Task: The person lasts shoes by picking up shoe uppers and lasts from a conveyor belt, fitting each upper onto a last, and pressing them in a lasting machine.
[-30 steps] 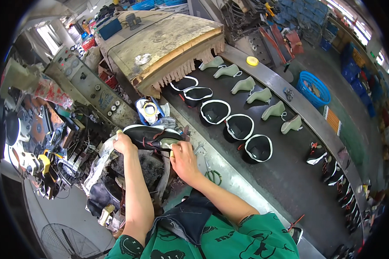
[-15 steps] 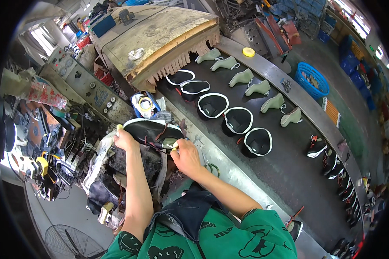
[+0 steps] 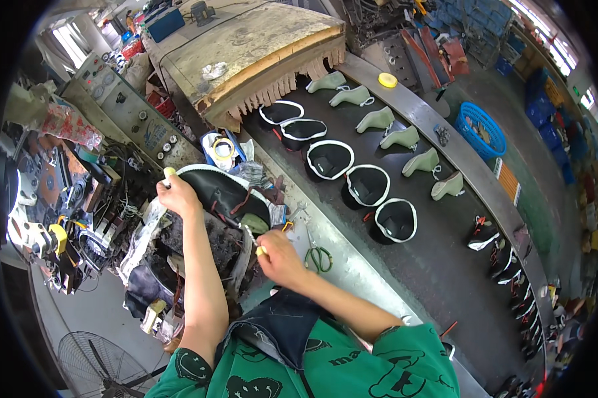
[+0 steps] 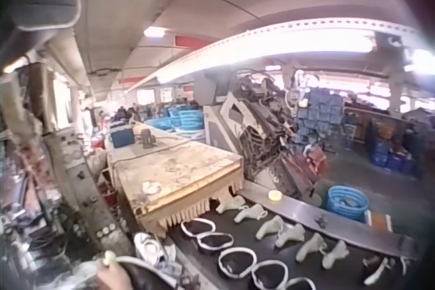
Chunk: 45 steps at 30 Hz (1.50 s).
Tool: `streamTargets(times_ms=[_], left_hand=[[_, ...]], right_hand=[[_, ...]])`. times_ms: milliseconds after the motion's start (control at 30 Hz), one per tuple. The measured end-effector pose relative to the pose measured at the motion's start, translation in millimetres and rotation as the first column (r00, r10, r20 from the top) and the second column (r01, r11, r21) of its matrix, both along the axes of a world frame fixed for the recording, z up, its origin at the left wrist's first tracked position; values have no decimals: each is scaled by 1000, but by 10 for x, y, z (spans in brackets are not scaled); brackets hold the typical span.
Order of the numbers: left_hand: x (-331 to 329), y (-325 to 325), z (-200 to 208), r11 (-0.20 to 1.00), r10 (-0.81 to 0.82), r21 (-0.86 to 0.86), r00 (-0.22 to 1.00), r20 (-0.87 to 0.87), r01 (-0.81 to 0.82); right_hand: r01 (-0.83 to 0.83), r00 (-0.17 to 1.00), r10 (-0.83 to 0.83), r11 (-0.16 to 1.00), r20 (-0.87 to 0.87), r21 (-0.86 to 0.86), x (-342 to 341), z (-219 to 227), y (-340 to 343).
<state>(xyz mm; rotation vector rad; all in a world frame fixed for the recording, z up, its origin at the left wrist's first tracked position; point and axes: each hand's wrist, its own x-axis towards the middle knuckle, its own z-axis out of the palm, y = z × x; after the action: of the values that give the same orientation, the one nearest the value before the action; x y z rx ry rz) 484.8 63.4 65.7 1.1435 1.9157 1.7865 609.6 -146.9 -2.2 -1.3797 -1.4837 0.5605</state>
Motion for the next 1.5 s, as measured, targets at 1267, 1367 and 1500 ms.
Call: streamTargets(times_ms=[1267,1367,1500], left_hand=[[548,-780,-2258,646,-496,-687,867,-47,332],[966,-1005,-2658,561,-657,-694,752,-41,452],[1321,-1203,-3162,374,-818,-702,572,59,606]], right_hand=[[71,660,-558,713,-504,-697,604,-860,-584],[183,688,-634,623,-353,-761,723,-1527,-1017],[303,376,-815,558,-440,-773,806,-2042,-1310]])
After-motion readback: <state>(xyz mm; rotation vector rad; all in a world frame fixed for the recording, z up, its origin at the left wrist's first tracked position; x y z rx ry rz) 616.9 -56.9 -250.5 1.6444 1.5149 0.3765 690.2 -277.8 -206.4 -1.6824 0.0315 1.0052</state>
